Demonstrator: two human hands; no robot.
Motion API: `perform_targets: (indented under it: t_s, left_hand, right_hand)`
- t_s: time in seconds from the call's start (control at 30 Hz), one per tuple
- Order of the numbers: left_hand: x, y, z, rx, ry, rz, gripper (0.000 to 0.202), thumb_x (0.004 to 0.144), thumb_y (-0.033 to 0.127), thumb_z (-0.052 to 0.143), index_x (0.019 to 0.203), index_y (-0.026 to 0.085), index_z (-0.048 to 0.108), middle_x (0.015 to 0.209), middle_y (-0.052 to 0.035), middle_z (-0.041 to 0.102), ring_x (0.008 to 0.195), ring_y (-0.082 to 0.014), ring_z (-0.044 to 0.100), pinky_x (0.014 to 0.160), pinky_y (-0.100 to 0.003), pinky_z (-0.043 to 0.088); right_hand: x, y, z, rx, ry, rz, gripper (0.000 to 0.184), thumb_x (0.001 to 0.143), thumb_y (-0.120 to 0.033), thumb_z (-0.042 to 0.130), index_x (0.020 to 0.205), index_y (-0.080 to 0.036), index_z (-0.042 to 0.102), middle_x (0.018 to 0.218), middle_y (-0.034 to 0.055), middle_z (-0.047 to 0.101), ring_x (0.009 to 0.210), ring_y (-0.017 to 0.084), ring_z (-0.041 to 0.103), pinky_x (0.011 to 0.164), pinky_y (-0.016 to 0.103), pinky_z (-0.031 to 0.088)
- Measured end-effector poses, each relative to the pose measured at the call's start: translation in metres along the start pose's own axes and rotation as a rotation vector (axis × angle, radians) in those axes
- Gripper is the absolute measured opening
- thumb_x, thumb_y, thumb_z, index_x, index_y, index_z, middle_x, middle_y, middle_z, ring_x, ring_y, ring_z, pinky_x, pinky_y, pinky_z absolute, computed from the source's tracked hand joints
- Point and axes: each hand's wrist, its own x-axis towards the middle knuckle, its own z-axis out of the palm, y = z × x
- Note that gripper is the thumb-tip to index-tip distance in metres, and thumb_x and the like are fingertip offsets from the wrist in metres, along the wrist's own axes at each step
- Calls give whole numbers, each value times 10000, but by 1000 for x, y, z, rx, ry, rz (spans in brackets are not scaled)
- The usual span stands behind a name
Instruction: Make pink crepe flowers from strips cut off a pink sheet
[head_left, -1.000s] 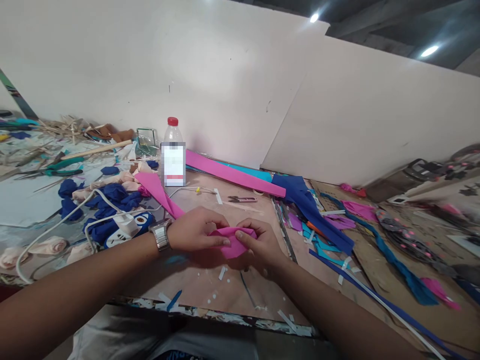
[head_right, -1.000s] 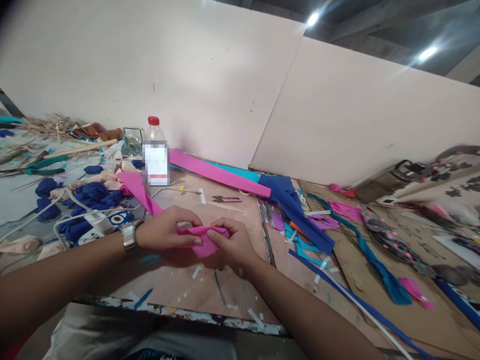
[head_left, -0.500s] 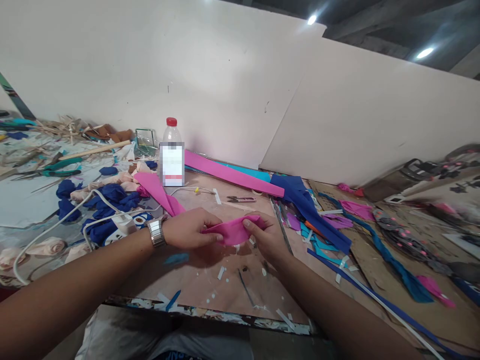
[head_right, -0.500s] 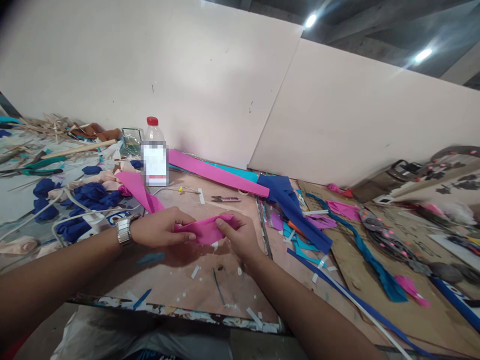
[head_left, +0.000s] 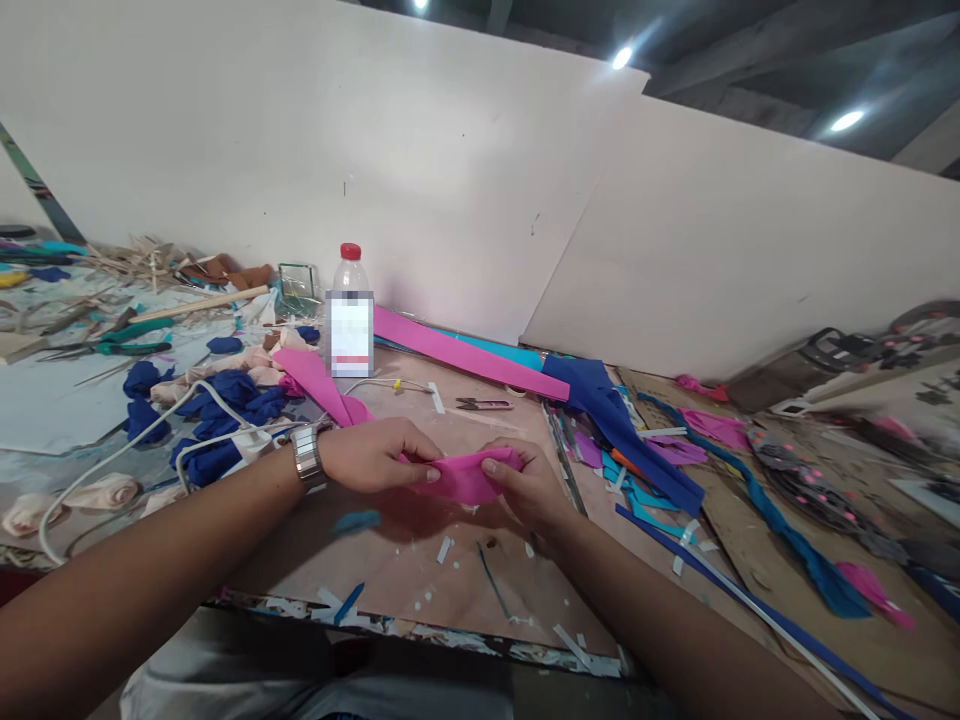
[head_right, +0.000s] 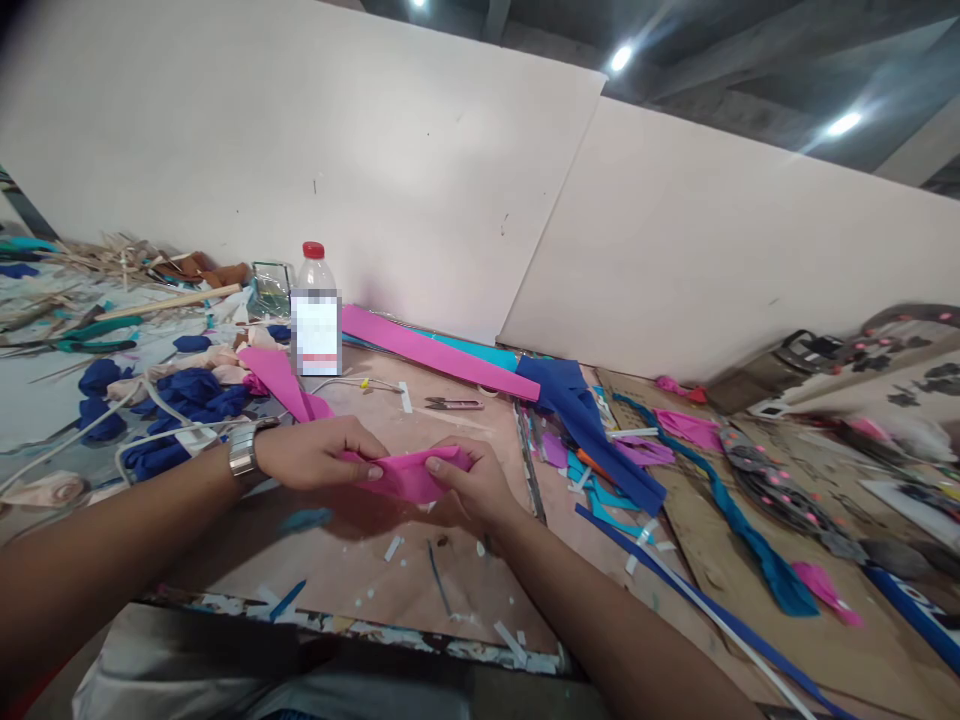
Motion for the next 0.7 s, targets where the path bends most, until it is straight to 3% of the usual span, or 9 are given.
perform_targets:
  t_s: [0.1, 0.17, 0.27, 0.33, 0.5, 0.7]
  left_hand:
    - [-1, 1, -3, -74, -60, -3, 301, 966, 254, 454, 728, 135, 595, 621, 35, 436, 604, -105, 370, 594, -235, 314]
    - [-2, 0, -4, -71, -38, -17, 269, 941, 212, 452, 782, 129, 652, 653, 20, 523, 628, -116, 426, 620, -238, 346]
    - [-1, 0, -2, -26, 100, -23, 257, 925, 195, 485, 1003, 135, 721, 867, -29, 696, 768, -147, 564, 714, -241, 415]
    - [0, 0, 1, 14, 197, -30, 251, 915, 222, 552, 1086, 151, 721, 979, -46, 735, 851, -162, 616, 770, -245, 443]
    - [4, -2, 7, 93, 285, -60, 281, 944, 382, 589, 942, 145, 741, 803, -28, 718, 718, -133, 594, 671, -226, 429]
    - [5, -7, 4, 100, 287, -98, 343, 968, 410, 546, 837, 132, 699, 685, 8, 591, 644, -109, 491, 604, -214, 365]
  right_hand:
    - [-1, 2, 1, 40, 1, 49, 323, 635, -418, 904, 711, -160, 725, 635, -3, 615, 561, 115, 513, 532, 230, 405]
    - [-2, 3, 3, 54, 6, 77, 339, 624, -419, 908, 695, -156, 707, 622, -7, 607, 555, 115, 512, 530, 230, 407]
    - [-2, 4, 5, 46, 41, 79, 348, 628, -417, 905, 696, -153, 689, 624, -13, 598, 560, 113, 510, 543, 230, 417]
    - [-2, 6, 5, 23, 80, 72, 342, 656, -423, 889, 717, -154, 686, 635, -13, 597, 563, 112, 509, 547, 230, 421]
    - [-2, 7, 4, -23, 75, 67, 349, 668, -445, 875, 738, -161, 682, 654, -7, 603, 575, 124, 519, 554, 241, 435]
    - [-4, 3, 3, -95, -3, 18, 340, 701, -434, 857, 881, -173, 736, 781, 22, 667, 668, 150, 575, 607, 251, 456]
